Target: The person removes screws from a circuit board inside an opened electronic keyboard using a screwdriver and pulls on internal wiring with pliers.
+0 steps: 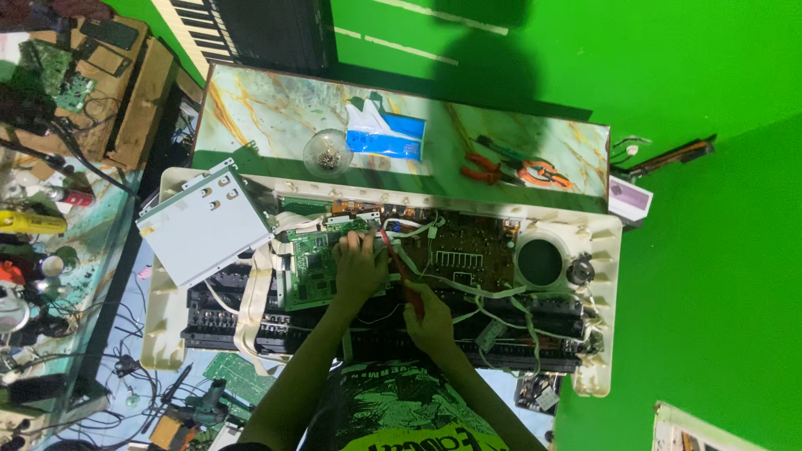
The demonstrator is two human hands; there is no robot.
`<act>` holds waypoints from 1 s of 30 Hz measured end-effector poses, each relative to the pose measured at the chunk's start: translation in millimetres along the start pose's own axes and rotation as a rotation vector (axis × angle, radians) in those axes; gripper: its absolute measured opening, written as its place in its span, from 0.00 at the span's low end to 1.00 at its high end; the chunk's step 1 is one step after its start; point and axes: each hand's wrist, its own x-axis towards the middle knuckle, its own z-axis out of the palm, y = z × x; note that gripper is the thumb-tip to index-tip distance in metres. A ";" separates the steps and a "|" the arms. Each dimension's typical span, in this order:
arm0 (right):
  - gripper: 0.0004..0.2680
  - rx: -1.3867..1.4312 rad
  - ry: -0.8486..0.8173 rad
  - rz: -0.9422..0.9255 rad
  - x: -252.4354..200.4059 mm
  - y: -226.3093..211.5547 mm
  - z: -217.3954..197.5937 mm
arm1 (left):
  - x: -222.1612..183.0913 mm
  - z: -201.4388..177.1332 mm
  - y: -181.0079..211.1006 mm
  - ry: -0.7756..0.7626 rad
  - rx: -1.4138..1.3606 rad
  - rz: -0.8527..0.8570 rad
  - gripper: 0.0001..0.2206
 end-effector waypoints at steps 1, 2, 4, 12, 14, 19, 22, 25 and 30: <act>0.17 0.024 -0.011 -0.038 0.6 0.8 -4.2 | 1.2 2.1 0.8 0.009 0.033 -0.004 0.25; 0.17 -0.009 -0.040 -0.021 1.0 2.6 -8.4 | 1.1 3.7 2.0 0.015 0.067 -0.010 0.25; 0.17 -0.073 -0.098 0.012 3.5 9.0 -16.4 | -0.6 2.8 4.5 0.004 0.082 -0.029 0.25; 0.14 0.015 -0.004 -0.192 15.0 52.1 -23.8 | 7.2 -22.8 21.5 0.004 0.043 -0.156 0.26; 0.13 0.039 -0.028 -0.194 22.4 52.9 -24.9 | 9.2 -22.8 22.7 -0.079 0.061 -0.192 0.28; 0.13 0.003 -0.039 -0.227 27.3 48.6 -24.1 | 11.7 -34.0 17.6 -0.294 -0.036 -0.244 0.39; 0.13 0.048 -0.080 -0.118 26.9 45.9 -18.8 | 6.5 -41.1 17.4 -0.362 -0.062 -0.280 0.44; 0.13 0.041 -0.052 -0.156 20.1 36.3 -13.9 | -18.0 -43.1 11.0 -0.174 -0.073 -0.160 0.33; 0.20 0.056 -0.082 -0.382 30.8 23.8 -3.5 | -41.6 -46.6 -11.1 0.028 -0.003 -0.159 0.20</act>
